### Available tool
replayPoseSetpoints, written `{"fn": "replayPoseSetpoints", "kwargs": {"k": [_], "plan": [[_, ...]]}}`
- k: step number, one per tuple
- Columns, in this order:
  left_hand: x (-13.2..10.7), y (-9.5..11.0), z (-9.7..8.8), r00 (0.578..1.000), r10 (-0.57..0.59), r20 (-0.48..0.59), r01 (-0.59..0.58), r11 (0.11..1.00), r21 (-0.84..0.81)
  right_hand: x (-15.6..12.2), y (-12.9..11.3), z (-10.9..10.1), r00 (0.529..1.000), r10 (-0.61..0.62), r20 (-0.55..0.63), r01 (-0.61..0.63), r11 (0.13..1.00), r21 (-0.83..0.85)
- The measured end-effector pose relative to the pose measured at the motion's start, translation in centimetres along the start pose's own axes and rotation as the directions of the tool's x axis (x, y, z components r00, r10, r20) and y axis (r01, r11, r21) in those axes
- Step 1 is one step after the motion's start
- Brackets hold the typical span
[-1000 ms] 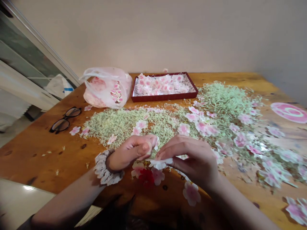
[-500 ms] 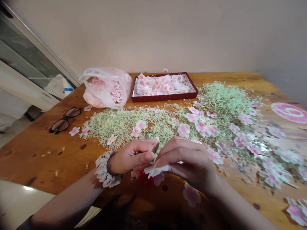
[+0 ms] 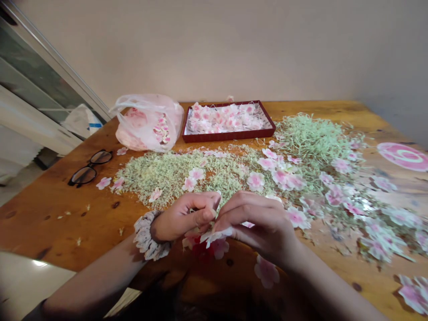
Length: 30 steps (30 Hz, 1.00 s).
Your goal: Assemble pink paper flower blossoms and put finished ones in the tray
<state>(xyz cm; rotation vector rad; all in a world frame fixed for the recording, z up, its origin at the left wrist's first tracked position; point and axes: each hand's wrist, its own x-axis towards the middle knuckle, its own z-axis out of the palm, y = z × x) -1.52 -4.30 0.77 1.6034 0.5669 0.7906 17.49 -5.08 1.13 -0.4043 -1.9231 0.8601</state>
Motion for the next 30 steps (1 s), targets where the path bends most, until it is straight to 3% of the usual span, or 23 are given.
{"fn": "replayPoseSetpoints", "kwargs": {"k": [20, 30], "plan": [[-0.1, -0.3, 0.1, 0.996, 0.061, -0.062, -0.061, 0.998, 0.003, 0.1, 0.1, 0.1, 0.999, 0.047, -0.002, -0.047, 0.998, -0.041], [-0.1, -1.1, 1.2, 0.969, 0.08, -0.236, -0.065, 0.995, 0.069, -0.4, 0.6, 1.3, 0.961, 0.207, -0.186, -0.216, 0.976, -0.029]]}}
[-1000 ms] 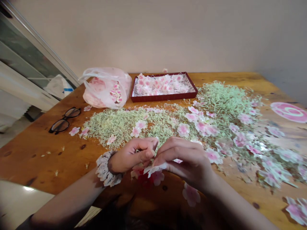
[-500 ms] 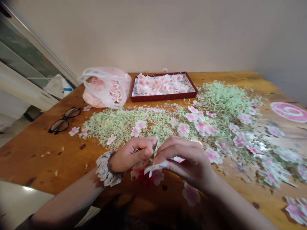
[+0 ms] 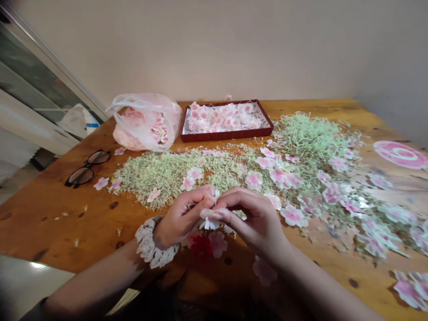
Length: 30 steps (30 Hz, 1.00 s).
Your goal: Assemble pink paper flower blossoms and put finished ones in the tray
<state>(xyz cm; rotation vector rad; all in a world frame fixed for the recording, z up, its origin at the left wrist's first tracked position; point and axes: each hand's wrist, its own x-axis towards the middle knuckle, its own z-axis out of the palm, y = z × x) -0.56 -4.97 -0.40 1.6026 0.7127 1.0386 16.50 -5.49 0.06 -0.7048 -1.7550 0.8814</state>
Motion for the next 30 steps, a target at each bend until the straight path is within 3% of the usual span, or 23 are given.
{"fn": "replayPoseSetpoints", "kwargs": {"k": [8, 14, 18, 21, 25, 28, 30], "plan": [[0.1, -0.4, 0.5, 0.987, -0.126, -0.1, 0.131, 0.99, 0.045, -0.3, 0.7, 0.6, 0.98, 0.197, -0.031, -0.192, 0.975, 0.113], [-0.2, -1.3, 0.6, 0.978, -0.146, -0.146, 0.159, 0.984, 0.081, -0.2, 0.9, 0.8, 0.938, 0.346, -0.029, -0.329, 0.913, 0.24], [-0.2, -1.4, 0.6, 0.984, -0.129, -0.12, 0.133, 0.991, 0.023, 0.0, 0.3, 0.7, 0.917, 0.399, 0.018, -0.39, 0.885, 0.254], [-0.1, -1.2, 0.4, 0.988, -0.12, -0.099, 0.123, 0.992, 0.021, 0.0, -0.1, 0.7, 0.921, 0.389, 0.013, -0.385, 0.904, 0.185], [0.3, -0.5, -0.3, 0.992, -0.107, -0.06, 0.113, 0.987, 0.114, 0.4, -0.1, -0.2, 0.956, 0.292, -0.038, -0.29, 0.955, 0.055], [0.5, -0.3, -0.7, 0.997, -0.046, -0.065, 0.06, 0.971, 0.23, 1.3, 0.7, -2.7, 0.942, 0.306, -0.139, -0.318, 0.946, -0.071], [0.7, -0.5, -0.8, 0.998, -0.016, -0.065, 0.036, 0.95, 0.311, 1.8, 1.8, -5.2, 0.915, 0.319, -0.248, -0.384, 0.879, -0.283]]}}
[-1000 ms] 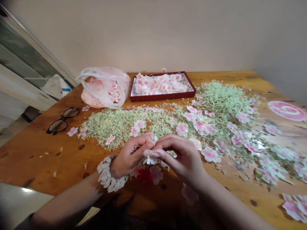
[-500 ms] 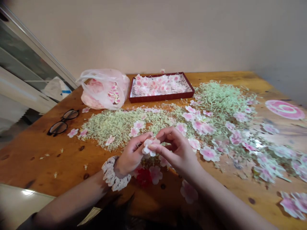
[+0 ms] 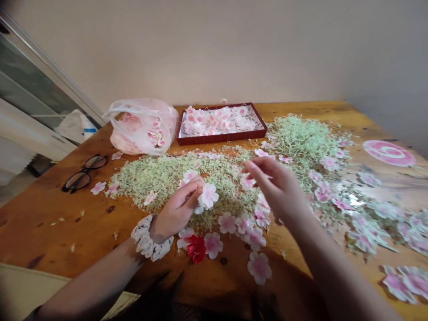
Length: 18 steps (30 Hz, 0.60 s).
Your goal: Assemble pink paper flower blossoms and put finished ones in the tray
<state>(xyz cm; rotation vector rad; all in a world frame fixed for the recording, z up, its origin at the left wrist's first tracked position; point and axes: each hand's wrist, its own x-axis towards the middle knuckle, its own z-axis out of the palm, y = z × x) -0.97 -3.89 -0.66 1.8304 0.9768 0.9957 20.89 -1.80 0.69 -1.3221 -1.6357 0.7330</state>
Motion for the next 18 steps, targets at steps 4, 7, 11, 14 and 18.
{"fn": "replayPoseSetpoints", "kwargs": {"k": [4, 7, 11, 14, 18], "plan": [[0.0, -0.5, 0.6, 0.996, 0.09, 0.029, -0.094, 0.966, 0.241, 2.4, 3.7, -2.9, 0.982, -0.009, -0.189, -0.087, 0.866, -0.493], [-0.1, -0.8, 1.0, 0.985, 0.132, 0.113, -0.167, 0.895, 0.413, 3.0, 5.8, -3.2, 0.987, -0.054, -0.15, -0.048, 0.8, -0.598], [-0.3, -0.9, 1.1, 0.978, 0.15, 0.143, -0.202, 0.845, 0.495, 3.1, 6.9, -2.2, 0.993, -0.108, -0.047, 0.052, 0.761, -0.646], [-0.3, -0.8, 0.9, 0.982, 0.166, 0.093, -0.191, 0.858, 0.478, 3.0, 6.9, -1.8, 0.986, -0.167, -0.007, 0.122, 0.746, -0.654], [-0.2, -0.5, 0.7, 0.978, 0.207, 0.018, -0.193, 0.873, 0.448, 2.9, 6.3, -1.8, 0.979, -0.201, 0.03, 0.173, 0.746, -0.643]]}}
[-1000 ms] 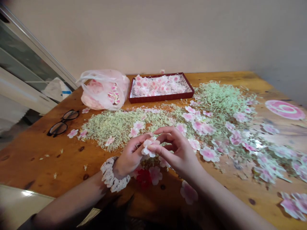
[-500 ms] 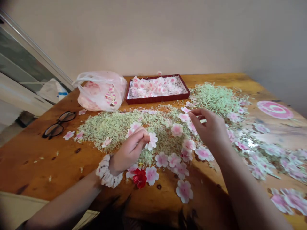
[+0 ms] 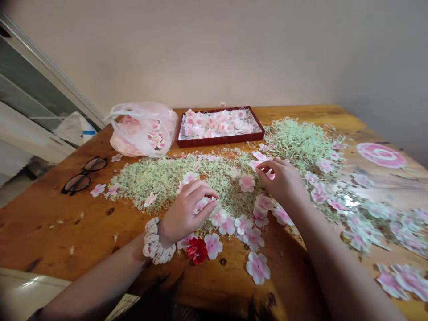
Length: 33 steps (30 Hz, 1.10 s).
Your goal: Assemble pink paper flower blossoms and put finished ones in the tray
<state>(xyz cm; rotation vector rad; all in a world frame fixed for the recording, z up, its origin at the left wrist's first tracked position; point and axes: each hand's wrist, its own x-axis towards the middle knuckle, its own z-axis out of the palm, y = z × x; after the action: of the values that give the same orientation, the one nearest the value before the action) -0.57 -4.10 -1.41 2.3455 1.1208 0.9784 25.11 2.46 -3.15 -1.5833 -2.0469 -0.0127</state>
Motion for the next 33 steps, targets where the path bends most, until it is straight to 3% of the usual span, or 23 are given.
{"fn": "replayPoseSetpoints", "kwargs": {"k": [5, 12, 18, 33], "plan": [[0.0, 0.0, -0.2, 1.0, 0.008, -0.019, -0.008, 1.0, -0.021, -0.2, -0.6, -0.6, 0.997, 0.058, 0.046, -0.057, 0.998, -0.024], [-0.2, 0.1, 0.0, 0.993, -0.039, 0.112, 0.042, 0.999, -0.024, -0.2, -1.0, -0.4, 0.984, 0.106, 0.145, -0.099, 0.994, -0.053], [0.2, -0.3, -0.5, 0.995, -0.103, -0.001, 0.103, 0.993, -0.065, -0.3, -1.0, 0.0, 0.965, 0.098, 0.241, -0.089, 0.995, -0.048], [0.0, -0.5, -0.4, 0.999, -0.039, -0.003, 0.039, 0.999, 0.024, -0.4, -0.2, 0.6, 0.96, 0.095, 0.262, -0.088, 0.995, -0.038]]}}
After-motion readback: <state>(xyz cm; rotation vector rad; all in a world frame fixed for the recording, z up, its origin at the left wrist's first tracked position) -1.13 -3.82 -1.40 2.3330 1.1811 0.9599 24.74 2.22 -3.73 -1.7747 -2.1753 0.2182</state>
